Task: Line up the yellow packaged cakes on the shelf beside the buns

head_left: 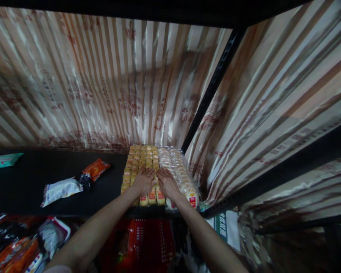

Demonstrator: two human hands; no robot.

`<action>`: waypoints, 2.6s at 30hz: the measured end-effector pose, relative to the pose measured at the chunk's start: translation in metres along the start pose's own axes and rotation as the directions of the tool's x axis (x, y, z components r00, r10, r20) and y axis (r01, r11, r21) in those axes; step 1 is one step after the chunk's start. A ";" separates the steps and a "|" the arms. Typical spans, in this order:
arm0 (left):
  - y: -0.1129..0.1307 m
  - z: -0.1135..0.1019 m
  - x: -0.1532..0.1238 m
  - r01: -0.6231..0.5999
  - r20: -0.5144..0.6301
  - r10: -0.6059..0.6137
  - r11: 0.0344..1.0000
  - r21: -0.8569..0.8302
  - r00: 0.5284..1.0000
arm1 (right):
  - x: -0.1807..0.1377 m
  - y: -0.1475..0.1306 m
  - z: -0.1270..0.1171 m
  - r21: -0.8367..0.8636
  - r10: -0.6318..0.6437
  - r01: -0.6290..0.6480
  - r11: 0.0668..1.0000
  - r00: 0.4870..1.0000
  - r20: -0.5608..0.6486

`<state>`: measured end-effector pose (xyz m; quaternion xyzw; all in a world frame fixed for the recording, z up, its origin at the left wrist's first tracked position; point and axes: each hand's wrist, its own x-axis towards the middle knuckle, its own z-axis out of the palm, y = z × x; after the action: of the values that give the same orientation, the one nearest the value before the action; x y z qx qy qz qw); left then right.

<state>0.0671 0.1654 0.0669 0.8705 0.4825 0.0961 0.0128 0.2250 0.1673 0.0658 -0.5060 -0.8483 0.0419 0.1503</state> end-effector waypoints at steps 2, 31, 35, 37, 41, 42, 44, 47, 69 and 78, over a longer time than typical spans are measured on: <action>0.004 0.000 -0.004 -0.012 -0.059 0.012 1.000 0.000 0.998 | -0.002 0.000 0.001 0.019 -0.018 0.019 1.000 0.998 -0.057; 0.058 0.094 -0.137 0.094 -0.302 -0.086 0.996 0.010 0.949 | -0.115 -0.037 0.075 0.201 0.139 -0.071 0.977 0.926 -0.351; 0.061 0.094 -0.140 0.101 -0.315 -0.089 0.995 0.021 0.945 | -0.123 -0.035 0.082 0.162 0.136 -0.082 0.983 0.924 -0.357; 0.060 0.094 -0.139 0.089 -0.317 -0.077 0.996 0.023 0.945 | -0.124 -0.035 0.085 0.129 0.109 -0.068 0.989 0.931 -0.349; 0.059 0.090 -0.138 0.076 -0.350 -0.063 0.997 0.024 0.935 | -0.124 -0.037 0.087 0.123 0.108 -0.067 0.990 0.926 -0.361; 0.059 0.088 -0.139 0.076 -0.362 -0.063 0.997 0.022 0.930 | -0.123 -0.037 0.086 0.129 0.111 -0.067 0.989 0.922 -0.370; 0.059 0.083 -0.141 0.088 -0.390 -0.076 0.996 0.012 0.918 | -0.122 -0.038 0.084 0.141 0.109 -0.058 0.988 0.915 -0.389; 0.057 0.075 -0.145 0.180 -0.447 -0.183 0.982 -0.050 0.875 | -0.118 -0.038 0.082 0.150 0.096 -0.039 0.988 0.915 -0.391; 0.033 0.084 -0.146 0.393 -0.449 -0.497 0.866 -0.309 0.742 | -0.105 -0.063 0.079 0.102 -0.094 0.147 0.984 0.911 -0.402; 0.025 0.091 -0.147 0.359 -0.424 -0.439 0.897 -0.259 0.792 | -0.094 -0.076 0.095 0.050 -0.120 0.150 0.987 0.917 -0.382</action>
<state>0.0284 0.0348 -0.0424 0.6943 0.6344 0.3396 -0.0132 0.1740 0.0565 -0.0276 -0.4385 -0.8342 -0.0336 0.3327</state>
